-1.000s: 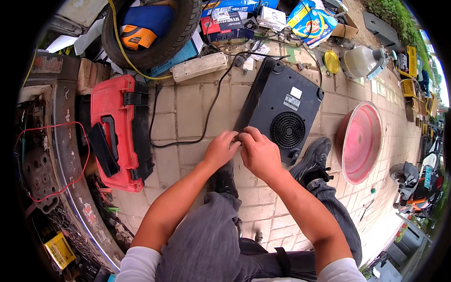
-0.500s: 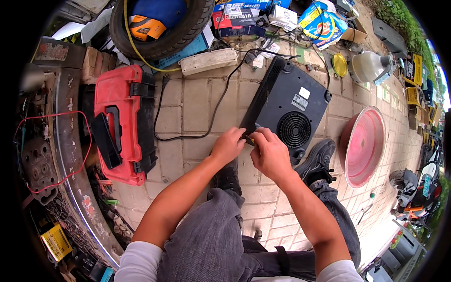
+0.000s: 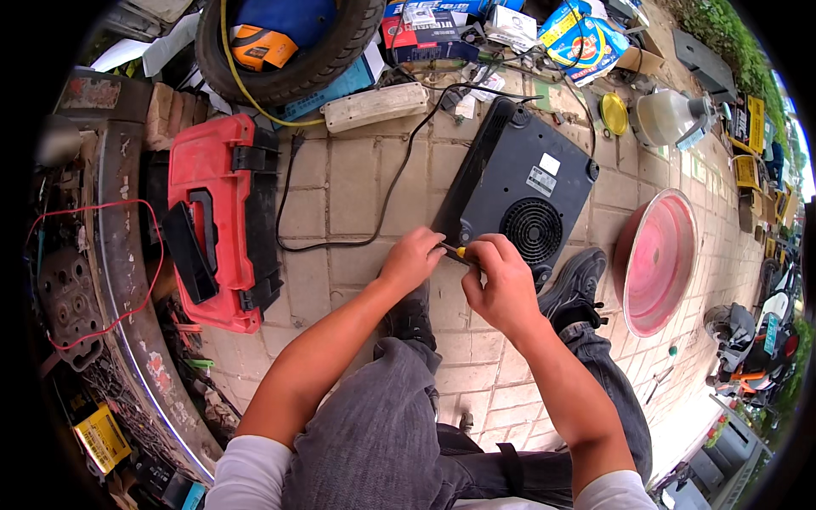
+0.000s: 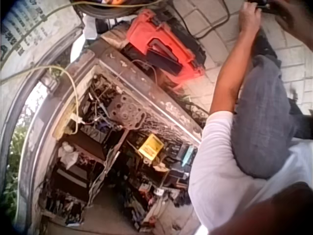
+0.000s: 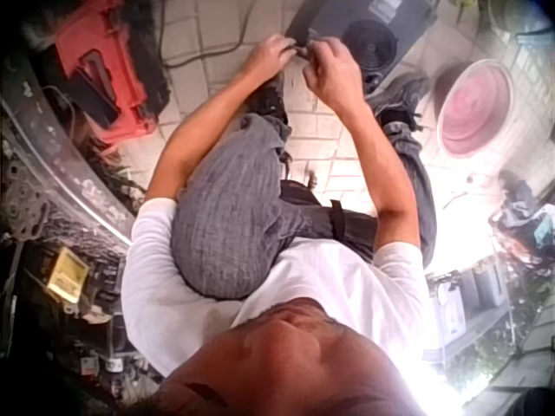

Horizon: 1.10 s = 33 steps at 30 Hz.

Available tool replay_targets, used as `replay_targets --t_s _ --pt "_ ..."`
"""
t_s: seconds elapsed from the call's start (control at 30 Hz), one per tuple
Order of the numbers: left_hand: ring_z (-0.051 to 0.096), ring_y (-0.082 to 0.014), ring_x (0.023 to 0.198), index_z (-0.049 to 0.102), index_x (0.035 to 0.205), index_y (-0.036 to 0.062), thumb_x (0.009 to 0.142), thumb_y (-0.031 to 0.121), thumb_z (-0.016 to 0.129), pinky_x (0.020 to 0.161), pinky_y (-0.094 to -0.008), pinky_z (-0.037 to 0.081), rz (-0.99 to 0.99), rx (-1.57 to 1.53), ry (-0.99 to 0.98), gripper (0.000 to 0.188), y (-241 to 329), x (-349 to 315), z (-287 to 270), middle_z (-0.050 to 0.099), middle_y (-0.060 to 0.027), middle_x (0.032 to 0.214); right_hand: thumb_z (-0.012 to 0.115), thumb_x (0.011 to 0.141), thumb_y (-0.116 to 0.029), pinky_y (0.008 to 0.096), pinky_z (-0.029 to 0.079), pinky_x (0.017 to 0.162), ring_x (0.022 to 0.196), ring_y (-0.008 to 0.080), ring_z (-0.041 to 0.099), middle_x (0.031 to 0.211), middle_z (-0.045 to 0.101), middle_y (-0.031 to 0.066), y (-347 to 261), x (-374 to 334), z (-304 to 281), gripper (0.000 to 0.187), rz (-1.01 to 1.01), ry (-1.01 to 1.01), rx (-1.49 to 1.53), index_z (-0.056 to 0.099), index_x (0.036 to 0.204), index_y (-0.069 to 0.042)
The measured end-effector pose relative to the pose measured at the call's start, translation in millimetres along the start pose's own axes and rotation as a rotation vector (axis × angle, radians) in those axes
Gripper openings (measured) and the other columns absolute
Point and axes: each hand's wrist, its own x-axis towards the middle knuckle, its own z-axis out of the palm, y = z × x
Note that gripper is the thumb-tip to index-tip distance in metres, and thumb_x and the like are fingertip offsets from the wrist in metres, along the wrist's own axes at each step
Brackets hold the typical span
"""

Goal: The person sits on a rolling chair and disassembles a black induction cooktop. They use a screwdriver to remove screws from the bottom casing, flip the unit over, and then remove the top cover to expose the internal fan and circuit board.

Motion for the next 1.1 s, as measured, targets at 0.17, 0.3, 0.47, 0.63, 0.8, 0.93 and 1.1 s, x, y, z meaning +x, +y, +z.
replay_targets --t_s 0.17,0.3,0.47,0.63,0.8,0.93,1.1 --pt "0.062 -0.0362 0.079 0.068 0.088 0.0031 0.083 0.019 0.071 0.069 -0.0418 0.05 -0.055 0.152 0.002 0.017 -12.8 7.6 -16.8 0.063 -0.0148 0.085 0.063 0.076 0.002 0.0354 0.052 0.064 0.073 0.0287 0.064 0.096 0.061 0.0126 -3.0 -9.6 -34.6 0.02 0.193 0.167 0.163 0.06 0.095 -0.003" --pt "0.061 -0.0364 0.078 0.064 0.085 0.0042 0.085 0.026 0.068 0.067 -0.0445 0.048 -0.187 0.328 0.153 0.022 -46.5 18.8 -52.3 0.063 -0.0139 0.086 0.06 0.081 -0.003 0.0309 0.049 0.061 0.065 0.0204 0.061 0.081 0.063 0.0137 34.7 -58.9 -87.8 0.015 0.667 0.319 0.01 0.061 0.095 0.001" --pt "0.061 -0.0365 0.087 0.064 0.095 0.0062 0.088 0.024 0.063 0.071 -0.0457 0.049 -0.23 0.558 0.195 0.019 -81.7 25.8 -79.5 0.063 -0.0126 0.096 0.061 0.078 -0.008 0.0417 0.051 0.072 0.079 0.0377 0.063 0.088 0.064 0.023 61.6 -110.8 -102.1 0.02 0.753 0.291 -0.16 0.062 0.095 0.003" --pt "0.062 -0.0351 0.089 0.065 0.104 0.0068 0.088 0.021 0.062 0.073 -0.0445 0.049 -0.255 0.607 0.136 0.022 -81.8 30.2 -78.4 0.063 -0.0123 0.1 0.061 0.081 -0.007 0.0407 0.052 0.07 0.077 0.0366 0.064 0.091 0.064 0.0212 83.2 -126.1 -76.2 0.019 0.679 0.387 -0.139 0.061 0.098 0.001" --pt "0.062 -0.0331 0.087 0.065 0.111 0.0045 0.086 0.02 0.064 0.075 -0.0433 0.049 -0.236 0.569 0.162 0.03 -70.1 30.9 -75.9 0.064 -0.013 0.098 0.062 0.082 -0.007 0.0409 0.052 0.072 0.079 0.0361 0.064 0.095 0.063 0.0209 89.7 -128.8 -65.6 0.018 0.675 0.377 -0.125 0.06 0.098 0.001" --pt "0.062 -0.0326 0.084 0.065 0.111 0.0039 0.086 0.02 0.065 0.074 -0.0432 0.049 -0.225 0.498 0.156 0.03 -54.3 30.3 -70.1 0.064 -0.0129 0.094 0.062 0.082 -0.006 0.0415 0.052 0.072 0.081 0.0367 0.064 0.095 0.063 0.0219 93.7 -133.8 -57.9 0.019 0.689 0.39 -0.071 0.06 0.1 0.001" --pt "0.062 -0.0314 0.082 0.065 0.109 0.0033 0.086 0.019 0.066 0.074 -0.0422 0.049 -0.263 0.42 0.153 0.029 -40.8 21.7 -62.6 0.064 -0.0126 0.089 0.066 0.085 -0.017 0.0381 0.052 0.072 0.078 0.0356 0.066 0.086 0.067 0.021 90.7 -137.2 -61.1 0.026 0.935 0.282 -0.126 0.064 0.104 0.001"
